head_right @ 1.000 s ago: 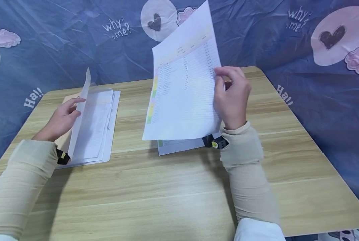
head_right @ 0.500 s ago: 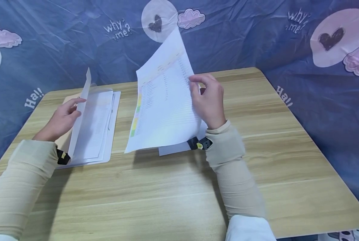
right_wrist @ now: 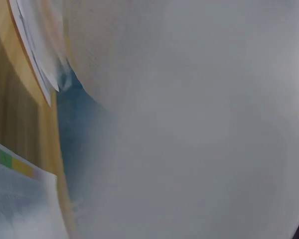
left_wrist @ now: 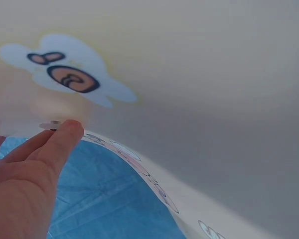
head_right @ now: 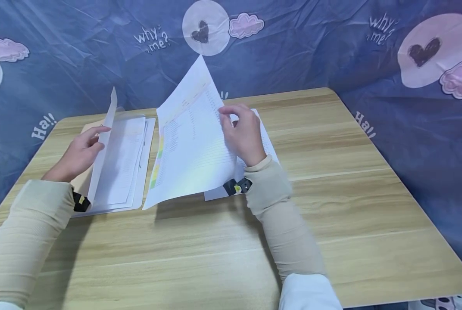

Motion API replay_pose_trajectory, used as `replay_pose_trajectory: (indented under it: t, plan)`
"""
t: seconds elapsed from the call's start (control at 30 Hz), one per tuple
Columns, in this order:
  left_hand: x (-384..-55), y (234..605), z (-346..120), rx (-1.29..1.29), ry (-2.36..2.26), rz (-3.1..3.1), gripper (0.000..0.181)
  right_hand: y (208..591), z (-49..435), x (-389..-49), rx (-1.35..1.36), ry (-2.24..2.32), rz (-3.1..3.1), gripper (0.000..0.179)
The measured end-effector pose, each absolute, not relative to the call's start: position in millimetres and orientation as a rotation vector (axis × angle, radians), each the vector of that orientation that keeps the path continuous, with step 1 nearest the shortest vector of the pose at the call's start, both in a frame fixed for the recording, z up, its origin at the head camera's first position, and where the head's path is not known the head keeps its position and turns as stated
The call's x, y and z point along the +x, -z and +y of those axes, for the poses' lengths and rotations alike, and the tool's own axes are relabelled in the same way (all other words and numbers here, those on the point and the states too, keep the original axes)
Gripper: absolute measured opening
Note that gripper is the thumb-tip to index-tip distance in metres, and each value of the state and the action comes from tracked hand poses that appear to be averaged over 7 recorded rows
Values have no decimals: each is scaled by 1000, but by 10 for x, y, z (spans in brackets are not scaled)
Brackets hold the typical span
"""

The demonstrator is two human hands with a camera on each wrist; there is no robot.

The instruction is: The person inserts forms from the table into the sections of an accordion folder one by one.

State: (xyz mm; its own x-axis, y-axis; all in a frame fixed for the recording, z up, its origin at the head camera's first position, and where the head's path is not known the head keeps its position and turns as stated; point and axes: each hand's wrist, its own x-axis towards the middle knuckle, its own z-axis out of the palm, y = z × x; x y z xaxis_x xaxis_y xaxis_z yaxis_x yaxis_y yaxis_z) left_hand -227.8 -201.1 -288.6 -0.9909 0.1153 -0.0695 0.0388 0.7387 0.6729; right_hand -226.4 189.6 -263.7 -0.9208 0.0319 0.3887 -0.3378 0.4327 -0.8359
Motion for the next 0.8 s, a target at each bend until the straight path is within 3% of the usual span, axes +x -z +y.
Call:
replay_pose_trajectory:
  t: [0.8]
  plan:
    - [-2288, 2873, -2017, 100, -1102, 2811, 50, 2866, 1450, -2383, 293, -1604, -2423, 22]
